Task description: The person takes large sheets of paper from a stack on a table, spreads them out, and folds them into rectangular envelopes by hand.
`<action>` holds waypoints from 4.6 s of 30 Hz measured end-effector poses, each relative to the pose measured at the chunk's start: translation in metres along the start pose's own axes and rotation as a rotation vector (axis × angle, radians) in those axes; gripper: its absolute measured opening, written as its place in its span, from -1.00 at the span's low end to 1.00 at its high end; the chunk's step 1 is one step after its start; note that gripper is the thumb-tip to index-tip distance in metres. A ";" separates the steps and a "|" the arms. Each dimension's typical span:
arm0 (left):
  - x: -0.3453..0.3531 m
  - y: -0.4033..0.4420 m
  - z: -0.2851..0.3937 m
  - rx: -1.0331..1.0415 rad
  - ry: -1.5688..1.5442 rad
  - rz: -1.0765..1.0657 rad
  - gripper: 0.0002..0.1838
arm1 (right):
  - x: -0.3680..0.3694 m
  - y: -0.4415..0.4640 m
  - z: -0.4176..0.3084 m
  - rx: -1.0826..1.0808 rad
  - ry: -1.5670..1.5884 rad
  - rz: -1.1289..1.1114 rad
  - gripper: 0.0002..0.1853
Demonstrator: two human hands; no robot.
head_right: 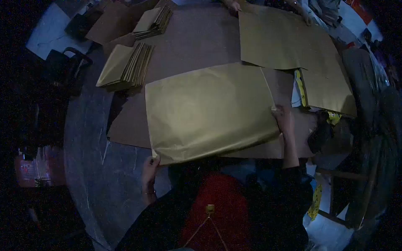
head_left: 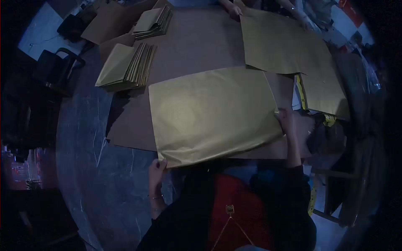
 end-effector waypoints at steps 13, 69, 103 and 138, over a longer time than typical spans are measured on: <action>-0.001 0.002 -0.002 0.004 0.011 0.009 -0.74 | 0.001 0.007 0.005 -0.025 -0.042 -0.005 -0.54; 0.006 0.023 -0.002 0.231 0.204 0.129 -0.69 | 0.012 0.015 0.011 -0.105 -0.260 0.036 -0.69; 0.024 0.075 0.062 0.344 0.686 0.266 -0.62 | 0.009 -0.015 -0.001 0.110 -0.395 0.280 -0.63; 0.030 0.069 0.071 0.599 0.899 0.456 -0.67 | 0.014 0.006 0.015 0.388 -0.197 0.039 -0.55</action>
Point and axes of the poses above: each hand's wrist, its own y-axis towards the middle knuckle, its own x-axis out of the palm, z = x × y, the point moved 4 cm from there along y, towards the middle knuckle, and after that the axes turned 4 degrees about x, right-handed, at the moved point
